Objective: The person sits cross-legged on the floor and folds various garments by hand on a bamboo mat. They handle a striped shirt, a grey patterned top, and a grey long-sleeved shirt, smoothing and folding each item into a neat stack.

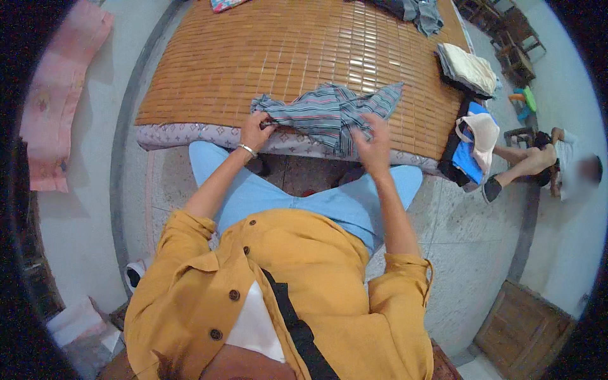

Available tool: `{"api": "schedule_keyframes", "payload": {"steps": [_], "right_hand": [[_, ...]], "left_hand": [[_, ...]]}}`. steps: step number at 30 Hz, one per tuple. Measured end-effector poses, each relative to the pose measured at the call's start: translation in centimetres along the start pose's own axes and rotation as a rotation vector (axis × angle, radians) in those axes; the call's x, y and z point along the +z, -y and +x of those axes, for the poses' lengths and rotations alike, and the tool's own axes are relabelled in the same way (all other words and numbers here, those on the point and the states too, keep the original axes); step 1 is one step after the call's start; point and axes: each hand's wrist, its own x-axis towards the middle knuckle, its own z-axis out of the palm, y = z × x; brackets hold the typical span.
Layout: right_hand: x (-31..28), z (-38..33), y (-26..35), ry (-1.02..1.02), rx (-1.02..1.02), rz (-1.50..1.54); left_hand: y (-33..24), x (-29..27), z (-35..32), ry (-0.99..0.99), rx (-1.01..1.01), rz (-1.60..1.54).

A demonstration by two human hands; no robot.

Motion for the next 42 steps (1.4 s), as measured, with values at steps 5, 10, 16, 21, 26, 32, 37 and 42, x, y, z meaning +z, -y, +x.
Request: {"api": "schedule_keyframes", "payload": {"steps": [5, 10, 16, 21, 26, 32, 37, 42], "right_hand": [[3.4, -0.7, -2.1, 0.196, -0.298, -0.548], [1.2, 2.1, -0.8, 0.391, 0.026, -0.477], [3.3, 1.7, 0.6, 0.396, -0.056, -0.337], [7.1, 0.2, -1.5, 0.500, -0.063, -0.517], [2.4, 6.6, 1.5, 1.127, 0.118, -0.524], [1.5, 12.5, 3.8, -0.200, -0.322, -0.192], [3.8, 9.1, 1.5, 0.059, -0.289, -0.151], [7.3, 6.0, -1.5, 0.078, -0.329, -0.347]], "left_hand": [[-2.6, -2.1, -0.5, 0.035, -0.034, -0.045], [-2.3, -4.8, -0.3, -0.139, 0.136, 0.031], [-5.6, -5.2, 0.2, -0.016, -0.044, -0.160], [-8.8, -5.7, 0.4, 0.078, -0.024, -0.340], [-6.4, -6.4, 0.8, 0.009, 0.108, -0.313], [-7.2, -3.9, -0.2, 0.054, -0.470, -0.954], [-6.3, -4.2, -0.6, 0.253, -0.721, -1.422], [-6.3, -4.9, -2.3, 0.290, -0.642, -1.300]]}}
